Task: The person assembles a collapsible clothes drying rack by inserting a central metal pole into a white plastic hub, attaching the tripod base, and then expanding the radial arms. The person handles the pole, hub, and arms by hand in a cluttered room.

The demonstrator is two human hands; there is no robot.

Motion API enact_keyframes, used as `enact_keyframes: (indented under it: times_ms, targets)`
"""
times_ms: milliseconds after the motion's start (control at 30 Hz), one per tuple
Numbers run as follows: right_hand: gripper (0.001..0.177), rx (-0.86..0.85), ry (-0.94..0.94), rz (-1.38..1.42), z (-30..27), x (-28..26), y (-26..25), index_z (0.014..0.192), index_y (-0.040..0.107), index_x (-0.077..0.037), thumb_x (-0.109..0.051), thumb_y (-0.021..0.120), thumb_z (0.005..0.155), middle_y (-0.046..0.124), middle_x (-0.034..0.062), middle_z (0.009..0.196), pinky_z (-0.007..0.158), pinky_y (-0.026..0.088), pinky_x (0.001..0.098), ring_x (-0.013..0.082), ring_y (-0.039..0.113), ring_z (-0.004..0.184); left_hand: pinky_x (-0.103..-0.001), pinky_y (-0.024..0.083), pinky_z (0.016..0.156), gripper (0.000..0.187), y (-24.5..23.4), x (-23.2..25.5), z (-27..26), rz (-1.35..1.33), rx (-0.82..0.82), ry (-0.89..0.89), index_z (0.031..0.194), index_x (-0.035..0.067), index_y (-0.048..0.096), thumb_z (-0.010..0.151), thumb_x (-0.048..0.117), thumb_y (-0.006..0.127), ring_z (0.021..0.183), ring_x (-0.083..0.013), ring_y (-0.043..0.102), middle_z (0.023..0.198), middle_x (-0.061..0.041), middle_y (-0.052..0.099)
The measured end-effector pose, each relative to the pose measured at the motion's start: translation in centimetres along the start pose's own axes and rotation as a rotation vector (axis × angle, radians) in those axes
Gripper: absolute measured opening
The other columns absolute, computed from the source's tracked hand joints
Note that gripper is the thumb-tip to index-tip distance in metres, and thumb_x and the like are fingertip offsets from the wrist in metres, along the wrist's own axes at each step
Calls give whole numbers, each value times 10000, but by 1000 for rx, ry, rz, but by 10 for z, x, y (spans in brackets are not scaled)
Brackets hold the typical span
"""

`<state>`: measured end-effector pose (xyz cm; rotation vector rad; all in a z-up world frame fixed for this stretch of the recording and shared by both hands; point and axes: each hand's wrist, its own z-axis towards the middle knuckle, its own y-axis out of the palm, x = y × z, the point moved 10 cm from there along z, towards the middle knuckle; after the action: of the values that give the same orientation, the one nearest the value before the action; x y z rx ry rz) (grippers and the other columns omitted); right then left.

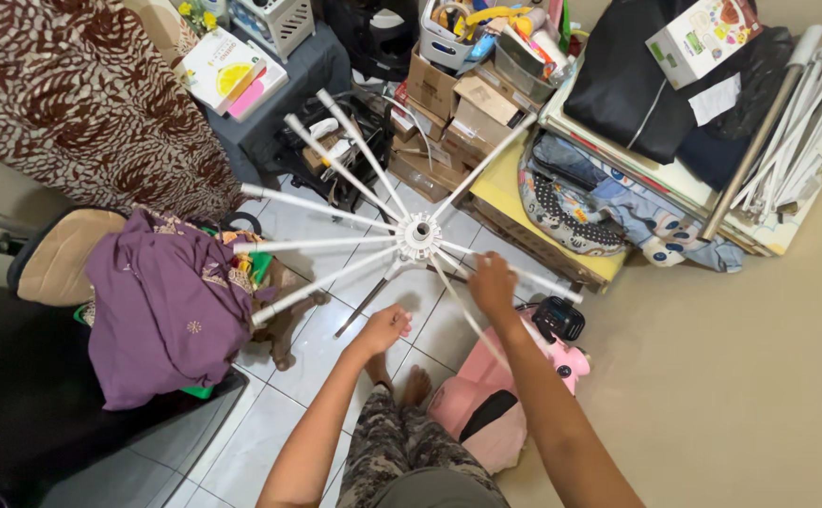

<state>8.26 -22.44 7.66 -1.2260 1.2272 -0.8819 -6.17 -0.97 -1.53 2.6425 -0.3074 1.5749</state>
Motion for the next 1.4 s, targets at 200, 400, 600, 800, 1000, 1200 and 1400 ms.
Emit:
enact_keyframes:
  times_ms: [200, 400, 600, 800, 1000, 1200, 1400]
  targets:
    - [1100, -352, 195, -60, -66, 29, 26, 1612, 169, -308, -711, 726, 754, 201, 138, 1643, 1109, 155, 783, 374, 177, 1516, -402, 493, 908, 426, 8, -32, -2, 344, 78, -59, 1256, 27, 554, 996, 364, 574, 1042, -321, 627, 1138, -213, 655]
    - [913, -237, -45, 45, -134, -41, 60, 1586, 285, -339, -602, 697, 814, 181, 170, 1678, 1110, 169, 775, 431, 166, 1537, -389, 365, 1137, 655, 129, -18, -22, 134, -394, -25, 1542, 50, 276, 976, 253, 536, 1394, -317, 437, 1529, -223, 433]
    - [757, -158, -96, -152, -105, -9, 33, 1533, 326, -389, -296, 685, 873, 248, 156, 1640, 1087, 226, 772, 404, 193, 1518, -383, 313, 1189, 754, 154, -1, -6, 484, -629, 28, 1622, 149, 253, 927, 220, 537, 1478, -331, 364, 1623, -198, 320]
    - [829, -68, -17, -386, -86, 37, -13, 1566, 339, -375, -268, 720, 838, 373, 106, 1598, 1081, 285, 738, 336, 351, 1471, -445, 401, 1140, 516, 34, 52, 49, 763, -117, 270, 1418, 89, 538, 924, 211, 624, 1348, -398, 518, 1500, -202, 507]
    - [924, -126, -32, -61, -70, 18, -6, 1511, 387, -326, -357, 823, 697, 375, 127, 1566, 1091, 274, 738, 351, 322, 1449, -446, 430, 1105, 494, -53, 73, 64, 621, 60, 287, 1358, 96, 558, 869, 98, 624, 1286, -411, 530, 1393, -210, 530]
    - [835, 58, -130, -355, -53, 9, -8, 1503, 472, -335, -154, 779, 748, 437, 73, 1531, 1062, 336, 681, 306, 387, 1444, -451, 525, 912, 346, -44, 161, 61, 494, 221, 539, 1228, 80, 607, 885, 42, 602, 1045, -381, 648, 1179, -205, 647]
    - [500, 165, -28, 513, 0, 88, -40, 1345, 593, -141, -215, 742, 873, 603, 156, 1329, 1069, 448, 455, 350, 565, 1251, -382, 550, 661, 220, 57, 240, 96, 399, -80, 527, 1172, 69, 645, 983, 171, 597, 711, -252, 701, 813, -93, 715]
